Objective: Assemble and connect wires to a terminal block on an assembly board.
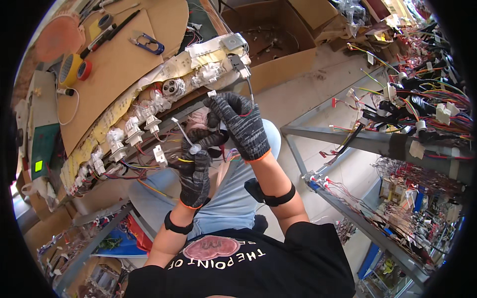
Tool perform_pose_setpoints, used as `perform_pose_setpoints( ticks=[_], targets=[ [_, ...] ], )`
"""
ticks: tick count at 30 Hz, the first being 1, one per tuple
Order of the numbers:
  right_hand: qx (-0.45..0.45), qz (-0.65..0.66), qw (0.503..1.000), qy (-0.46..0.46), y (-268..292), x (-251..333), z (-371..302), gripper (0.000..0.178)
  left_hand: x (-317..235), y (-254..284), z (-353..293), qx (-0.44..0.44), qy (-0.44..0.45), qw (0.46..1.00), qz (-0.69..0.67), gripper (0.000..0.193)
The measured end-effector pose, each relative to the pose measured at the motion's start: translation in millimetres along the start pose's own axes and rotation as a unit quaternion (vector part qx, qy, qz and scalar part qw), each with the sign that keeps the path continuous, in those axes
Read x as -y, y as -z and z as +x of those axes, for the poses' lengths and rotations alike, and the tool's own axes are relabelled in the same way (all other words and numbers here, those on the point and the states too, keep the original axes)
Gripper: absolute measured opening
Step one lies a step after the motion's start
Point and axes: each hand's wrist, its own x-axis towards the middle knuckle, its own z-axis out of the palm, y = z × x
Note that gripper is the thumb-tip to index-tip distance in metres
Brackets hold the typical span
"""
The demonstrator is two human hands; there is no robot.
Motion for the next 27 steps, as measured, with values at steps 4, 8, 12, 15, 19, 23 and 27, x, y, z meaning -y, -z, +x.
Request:
perform_pose_setpoints(
  ticks=[4,8,12,15,19,23,27],
  targets=[
    [-0.043,0.021,0.997,-0.059,-1,13,5,0.020,-5,13,-8,-0.043,0.002,0.990,0.137,0.023],
    [-0.053,-0.024,0.997,-0.044,-2,14,10,0.033,0,21,-7,0.083,0.054,0.992,0.077,0.017],
    [-0.039,-0.004,0.997,-0.073,-2,24,12,0.033,7,24,-9,0.125,0.102,0.987,-0.021,0.022],
    [-0.029,-0.003,0.997,-0.071,-5,21,16,0.032,17,26,-7,0.138,0.086,0.985,-0.054,0.021],
    [-0.089,-0.111,0.990,-0.012,-8,20,16,0.030,32,25,5,0.158,-0.039,0.986,0.035,0.016],
    [-0.036,-0.245,0.963,0.106,1,12,15,0.027,28,17,18,0.095,0.141,0.965,-0.199,0.012],
    [0.056,-0.170,0.980,-0.087,-1,14,5,0.024,22,13,25,0.110,0.156,0.977,-0.098,0.015]
  ],
)
